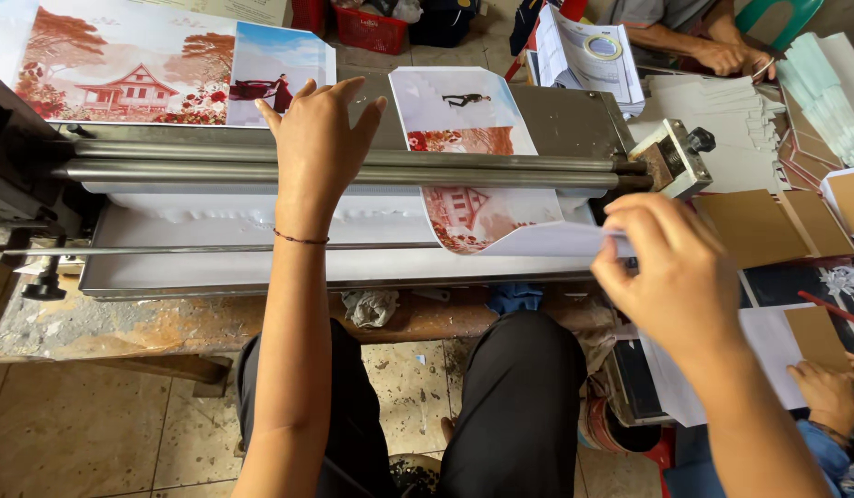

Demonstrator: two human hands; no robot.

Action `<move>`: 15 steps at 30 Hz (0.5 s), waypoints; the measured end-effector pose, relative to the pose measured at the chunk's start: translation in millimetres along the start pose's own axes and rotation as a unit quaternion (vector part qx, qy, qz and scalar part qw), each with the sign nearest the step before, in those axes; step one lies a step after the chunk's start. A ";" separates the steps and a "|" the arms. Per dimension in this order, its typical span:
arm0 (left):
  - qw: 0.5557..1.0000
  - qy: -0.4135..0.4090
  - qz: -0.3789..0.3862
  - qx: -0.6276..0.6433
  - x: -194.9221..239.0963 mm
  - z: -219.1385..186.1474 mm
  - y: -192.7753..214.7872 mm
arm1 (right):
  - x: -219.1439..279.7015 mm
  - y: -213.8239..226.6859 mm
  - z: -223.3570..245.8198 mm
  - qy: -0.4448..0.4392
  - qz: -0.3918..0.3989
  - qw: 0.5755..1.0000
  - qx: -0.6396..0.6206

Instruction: The person applies glue to the edges of printed paper sheets using a roller machine. The person feeds sheets through the roller, folds the glued edges, and stacks the prepared sheets to the side.

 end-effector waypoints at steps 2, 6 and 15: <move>1.000 -0.003 -0.015 0.007 -0.1 4.1 -0.3 | -4.7 4.0 -13.6 -0.017 0.010 1.000 0.010; 1.000 0.013 0.000 0.020 -0.9 5.0 1.7 | -17.5 22.8 -33.1 -0.021 0.002 1.000 0.020; 1.000 0.006 -0.009 0.027 -1.4 6.5 1.3 | -43.9 40.2 -93.8 -0.023 0.026 0.991 -0.128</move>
Point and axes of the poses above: each hand's wrist, its own x-axis away from the middle knuckle, its own y-axis out of the back of the hand, z = x × y, the point moved 5 cm from there along -x, towards the middle knuckle, and after that the axes turned 10 degrees about -y, right-handed, at the moved point
